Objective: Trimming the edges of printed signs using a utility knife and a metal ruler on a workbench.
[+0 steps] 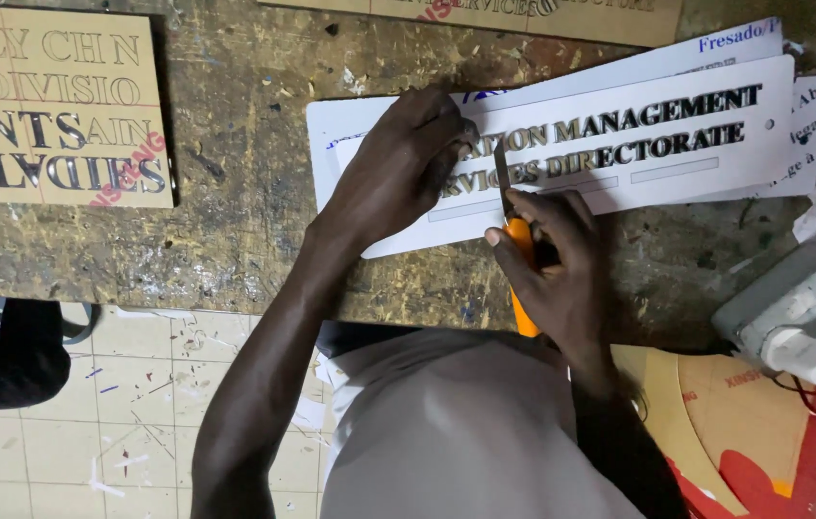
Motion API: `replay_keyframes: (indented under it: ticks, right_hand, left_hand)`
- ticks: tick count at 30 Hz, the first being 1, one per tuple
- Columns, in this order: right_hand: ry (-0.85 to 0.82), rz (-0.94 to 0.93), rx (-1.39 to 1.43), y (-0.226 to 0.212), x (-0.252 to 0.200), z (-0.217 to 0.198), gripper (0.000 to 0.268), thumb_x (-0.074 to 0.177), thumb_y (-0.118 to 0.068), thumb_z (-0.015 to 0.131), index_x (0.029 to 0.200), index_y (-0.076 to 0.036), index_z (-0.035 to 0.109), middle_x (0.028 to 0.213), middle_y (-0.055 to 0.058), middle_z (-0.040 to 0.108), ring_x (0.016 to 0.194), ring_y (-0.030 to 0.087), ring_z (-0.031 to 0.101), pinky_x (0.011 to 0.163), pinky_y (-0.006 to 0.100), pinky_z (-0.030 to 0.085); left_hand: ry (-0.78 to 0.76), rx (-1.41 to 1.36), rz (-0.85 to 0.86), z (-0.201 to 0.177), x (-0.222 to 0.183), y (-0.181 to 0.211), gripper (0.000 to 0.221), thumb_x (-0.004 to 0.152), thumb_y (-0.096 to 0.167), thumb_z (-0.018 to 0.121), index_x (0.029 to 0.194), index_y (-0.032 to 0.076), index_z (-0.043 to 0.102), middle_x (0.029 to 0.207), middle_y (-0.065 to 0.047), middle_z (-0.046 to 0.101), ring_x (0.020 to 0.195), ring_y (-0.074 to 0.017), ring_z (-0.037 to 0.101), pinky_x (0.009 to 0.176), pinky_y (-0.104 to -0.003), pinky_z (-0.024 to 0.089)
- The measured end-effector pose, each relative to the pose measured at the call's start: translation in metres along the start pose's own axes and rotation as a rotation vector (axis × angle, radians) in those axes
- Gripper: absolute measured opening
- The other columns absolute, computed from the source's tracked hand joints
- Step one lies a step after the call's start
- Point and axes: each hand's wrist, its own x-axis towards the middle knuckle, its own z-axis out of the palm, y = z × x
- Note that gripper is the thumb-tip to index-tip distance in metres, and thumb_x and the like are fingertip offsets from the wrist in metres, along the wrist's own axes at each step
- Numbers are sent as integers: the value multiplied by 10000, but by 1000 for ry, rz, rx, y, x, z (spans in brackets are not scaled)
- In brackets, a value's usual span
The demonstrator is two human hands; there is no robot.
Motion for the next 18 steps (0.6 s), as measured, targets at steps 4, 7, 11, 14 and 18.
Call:
replay_keyframes:
  ticks: [4,7,11,14,18]
  right_hand:
    - [17,18,47,1,2,2,379,1095,-139,817,1450,-32,739,1266,142,653,1091,249,649,915,359,584]
    - [19,40,63,3,1,2,389,1081,-122,830,1449,-42,736,1241,121,679,1074,242,638,930,363,574]
    - [38,8,71,6,1,3,376,1086,-146,824,1435,-35,739,1223,131,678,1067,256,654,925,379,587]
    - [37,23,81,7,2,1,382,1092,-156,816,1446,-36,737,1224,124,686,1079,255,651,937,382,572]
    - [28,90,117,9,1,2,405,1093,-187,802,1468,-56,727,1271,110,706,1119,250,644,956,379,553]
  left_hand:
    - [7,42,-22,4,0,4,94,1035,-126,659,1116,-80,677,1079,-217,590,961,-417,540,760,-516,432]
    - [6,83,-62,6,3,12,84,1024,-87,698,1080,-40,739,1110,-217,645,946,-414,583,746,-513,453]
    - [31,162,-117,14,3,14,160,921,-109,732,1024,13,717,1277,-236,670,989,-436,628,777,-543,506]
    - [3,263,-137,19,0,11,227,910,-73,777,1107,21,713,1417,-262,650,1090,-452,629,824,-555,519]
    - [-71,356,-131,25,-7,6,414,835,-13,785,1233,31,679,1451,-259,610,1157,-424,563,875,-533,474]
